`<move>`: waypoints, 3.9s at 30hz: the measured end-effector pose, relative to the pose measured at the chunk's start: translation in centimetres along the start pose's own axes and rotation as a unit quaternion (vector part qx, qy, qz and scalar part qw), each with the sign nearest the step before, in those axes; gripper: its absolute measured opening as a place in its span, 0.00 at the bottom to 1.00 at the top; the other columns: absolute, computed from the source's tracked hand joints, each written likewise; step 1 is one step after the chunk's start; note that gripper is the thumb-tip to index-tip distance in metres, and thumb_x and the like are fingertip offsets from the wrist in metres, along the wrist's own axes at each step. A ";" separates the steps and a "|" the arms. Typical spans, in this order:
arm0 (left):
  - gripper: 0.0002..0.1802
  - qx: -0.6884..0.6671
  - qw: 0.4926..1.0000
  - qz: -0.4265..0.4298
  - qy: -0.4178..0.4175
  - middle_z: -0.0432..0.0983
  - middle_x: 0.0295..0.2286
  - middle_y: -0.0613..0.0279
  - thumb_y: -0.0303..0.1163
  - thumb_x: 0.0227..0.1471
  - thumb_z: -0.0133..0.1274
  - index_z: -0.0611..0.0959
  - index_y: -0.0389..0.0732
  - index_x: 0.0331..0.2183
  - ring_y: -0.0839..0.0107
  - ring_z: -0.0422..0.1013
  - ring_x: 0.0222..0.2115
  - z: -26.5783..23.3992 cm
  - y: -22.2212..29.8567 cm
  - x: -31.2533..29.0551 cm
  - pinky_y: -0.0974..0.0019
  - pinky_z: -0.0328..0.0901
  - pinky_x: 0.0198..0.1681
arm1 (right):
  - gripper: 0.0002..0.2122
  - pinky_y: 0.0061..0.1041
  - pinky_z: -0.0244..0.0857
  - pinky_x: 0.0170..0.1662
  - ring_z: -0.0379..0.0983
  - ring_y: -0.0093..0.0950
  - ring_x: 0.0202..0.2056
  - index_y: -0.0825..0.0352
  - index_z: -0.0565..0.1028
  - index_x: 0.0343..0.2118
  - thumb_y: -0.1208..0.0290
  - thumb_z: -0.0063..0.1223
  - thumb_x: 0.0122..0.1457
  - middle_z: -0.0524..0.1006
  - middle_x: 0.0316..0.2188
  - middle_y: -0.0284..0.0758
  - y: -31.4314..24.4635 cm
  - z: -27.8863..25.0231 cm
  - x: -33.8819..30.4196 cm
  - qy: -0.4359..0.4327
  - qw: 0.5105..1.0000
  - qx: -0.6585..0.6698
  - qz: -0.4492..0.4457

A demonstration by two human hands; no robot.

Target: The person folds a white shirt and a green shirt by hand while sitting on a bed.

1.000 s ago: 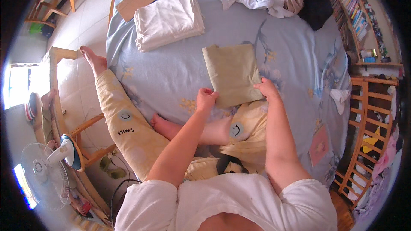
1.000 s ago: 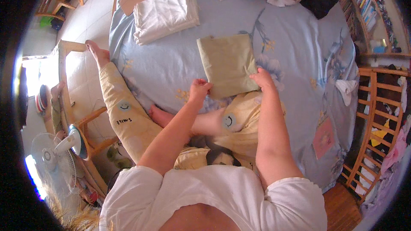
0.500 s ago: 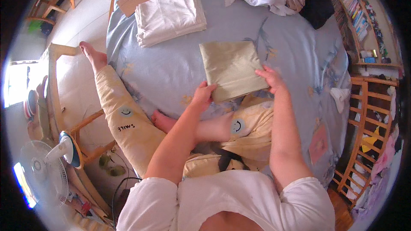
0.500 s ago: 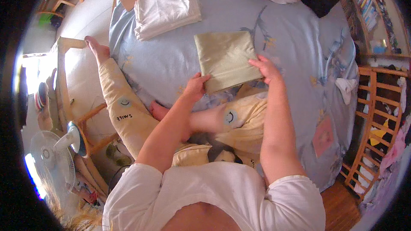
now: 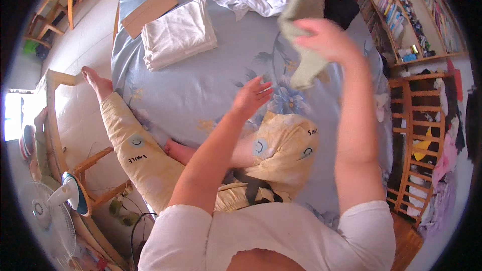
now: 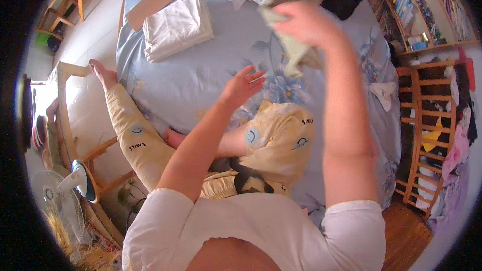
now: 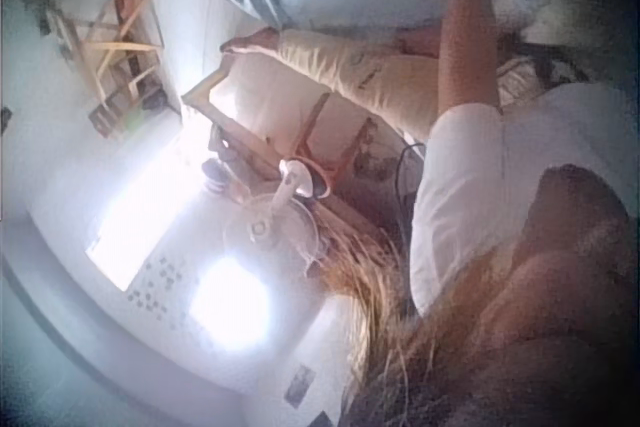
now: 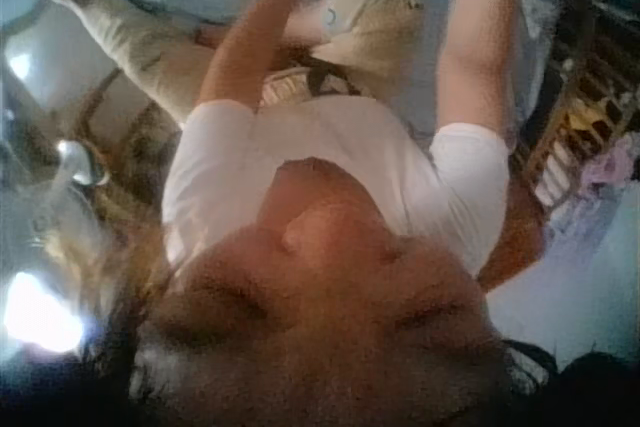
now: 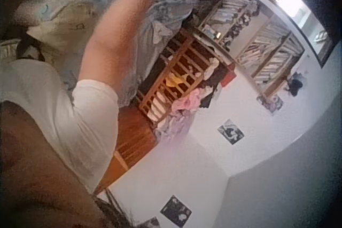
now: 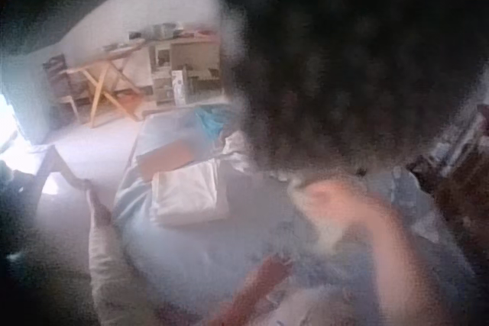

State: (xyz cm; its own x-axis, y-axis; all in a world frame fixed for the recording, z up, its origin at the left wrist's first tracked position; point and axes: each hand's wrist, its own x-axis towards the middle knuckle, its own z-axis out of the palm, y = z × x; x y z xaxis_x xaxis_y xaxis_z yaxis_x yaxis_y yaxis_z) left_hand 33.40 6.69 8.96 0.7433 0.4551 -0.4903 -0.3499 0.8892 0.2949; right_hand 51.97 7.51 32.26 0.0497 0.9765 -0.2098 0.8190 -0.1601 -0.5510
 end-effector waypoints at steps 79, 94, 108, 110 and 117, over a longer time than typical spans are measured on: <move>0.53 0.611 0.708 0.162 0.315 0.65 0.47 0.40 0.23 0.34 0.59 0.45 0.31 0.57 0.49 0.64 0.48 -14.7 2.2 -14.9 0.60 0.61 0.49 | 0.22 0.35 0.65 0.42 0.73 0.39 0.37 0.66 0.76 0.34 0.52 0.57 0.42 0.77 0.34 0.45 5.7 31.6 0.2 -0.057 0.953 0.044 0.294; 0.38 0.652 0.655 0.121 0.362 0.69 0.43 0.39 0.27 0.43 0.50 0.51 0.40 0.55 0.42 0.65 0.44 -13.4 0.9 -14.3 0.53 0.62 0.45 | 0.16 0.35 0.64 0.38 0.72 0.41 0.36 0.69 0.75 0.34 0.62 0.56 0.45 0.76 0.33 0.45 10.3 29.2 -1.4 0.021 0.961 0.101 0.257; 0.18 0.726 0.576 0.174 0.333 0.69 0.36 0.50 0.26 0.41 0.51 0.68 0.43 0.38 0.47 0.66 0.38 -15.4 -0.2 -14.5 0.52 0.62 0.41 | 0.18 0.34 0.64 0.39 0.73 0.40 0.36 0.71 0.75 0.35 0.62 0.58 0.44 0.77 0.33 0.44 12.7 30.9 -0.4 0.059 0.932 0.168 0.315; 0.18 0.740 0.543 0.239 0.318 0.69 0.34 0.52 0.27 0.41 0.52 0.69 0.43 0.38 0.48 0.66 0.37 -14.9 -0.5 -14.7 0.53 0.63 0.41 | 0.19 0.33 0.64 0.38 0.73 0.36 0.36 0.71 0.75 0.35 0.62 0.58 0.44 0.77 0.32 0.43 13.5 31.4 -0.6 0.099 0.906 0.241 0.334; 0.14 0.799 0.481 0.258 0.254 0.68 0.33 0.57 0.28 0.39 0.54 0.71 0.43 0.33 0.54 0.67 0.36 -13.4 -0.2 -14.4 0.55 0.63 0.38 | 0.16 0.30 0.63 0.35 0.71 0.30 0.31 0.71 0.74 0.34 0.64 0.57 0.46 0.77 0.29 0.39 11.8 30.2 -0.9 0.073 0.915 0.273 0.288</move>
State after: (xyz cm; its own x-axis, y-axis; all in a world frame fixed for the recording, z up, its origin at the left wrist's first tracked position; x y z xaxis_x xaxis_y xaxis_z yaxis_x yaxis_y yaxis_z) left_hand 15.14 0.61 4.92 0.4161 0.9088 -0.0309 0.7722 -0.3353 0.5397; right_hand 44.31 0.40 1.57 0.4925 0.7096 -0.5038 0.2278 -0.6638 -0.7123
